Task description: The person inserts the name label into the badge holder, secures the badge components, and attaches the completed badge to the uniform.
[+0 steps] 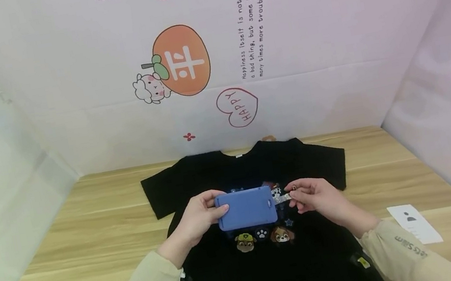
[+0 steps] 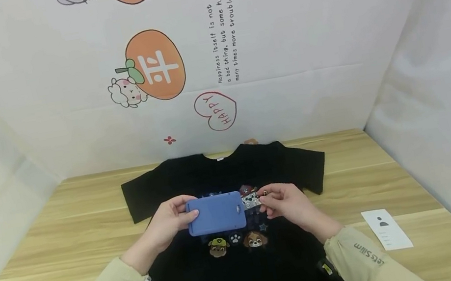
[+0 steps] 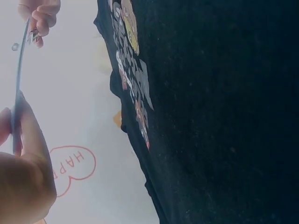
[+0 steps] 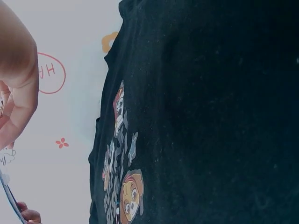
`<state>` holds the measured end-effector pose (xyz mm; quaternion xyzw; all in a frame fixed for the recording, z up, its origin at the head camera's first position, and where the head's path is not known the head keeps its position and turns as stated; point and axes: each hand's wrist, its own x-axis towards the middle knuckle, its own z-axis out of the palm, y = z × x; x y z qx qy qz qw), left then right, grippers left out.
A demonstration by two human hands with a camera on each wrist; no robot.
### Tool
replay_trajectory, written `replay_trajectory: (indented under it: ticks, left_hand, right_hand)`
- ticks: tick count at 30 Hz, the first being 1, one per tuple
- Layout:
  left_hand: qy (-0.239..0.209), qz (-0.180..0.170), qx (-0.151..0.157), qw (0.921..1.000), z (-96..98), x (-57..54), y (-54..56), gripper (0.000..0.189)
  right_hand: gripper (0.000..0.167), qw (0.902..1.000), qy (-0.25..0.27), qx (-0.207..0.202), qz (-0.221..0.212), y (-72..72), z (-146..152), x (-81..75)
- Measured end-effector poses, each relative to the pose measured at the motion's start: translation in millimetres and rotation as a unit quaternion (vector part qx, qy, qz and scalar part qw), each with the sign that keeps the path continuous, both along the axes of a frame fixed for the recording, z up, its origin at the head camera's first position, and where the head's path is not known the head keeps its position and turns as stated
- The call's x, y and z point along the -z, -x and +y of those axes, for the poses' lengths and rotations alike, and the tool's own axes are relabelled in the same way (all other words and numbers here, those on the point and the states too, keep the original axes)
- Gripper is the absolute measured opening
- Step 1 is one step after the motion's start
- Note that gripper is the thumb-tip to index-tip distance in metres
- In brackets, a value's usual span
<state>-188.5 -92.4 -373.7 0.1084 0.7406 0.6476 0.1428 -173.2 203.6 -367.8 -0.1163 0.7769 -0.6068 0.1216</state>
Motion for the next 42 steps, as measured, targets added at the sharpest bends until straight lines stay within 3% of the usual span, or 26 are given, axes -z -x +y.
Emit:
replay_trajectory:
  ticks: [9,15,21,24,33,42]
  left_hand:
    - [-0.021,-0.028,-0.028,0.999,4.4,4.8,3.8,0.026]
    - [-0.036,-0.046,-0.064,0.9962,8.4,6.1,4.4,0.024]
    - [-0.031,-0.037,-0.09,0.9948,8.8,4.1,3.9,0.022]
    - [-0.033,-0.033,-0.093,0.9946,9.5,3.1,3.6,0.021]
    - [-0.03,-0.027,-0.113,0.9928,12.5,3.2,1.1,0.022]
    - [-0.026,-0.024,-0.107,0.9936,16.2,4.2,4.9,0.022]
  right_hand:
    - [0.031,0.9991,-0.002,0.032,0.029,2.4,-5.4,3.9]
    - [0.027,0.9905,-0.021,0.081,0.109,-2.0,-13.0,1.8]
    - [0.025,0.9793,-0.059,0.1,0.166,-5.0,-16.8,-2.6]
    - [0.026,0.9793,-0.063,0.105,0.161,-4.5,-18.3,-4.0]
    - [0.031,0.988,-0.026,0.119,0.094,-1.8,-22.2,-4.6]
    - [0.03,0.9838,-0.042,0.149,0.091,2.0,-17.4,-5.4]
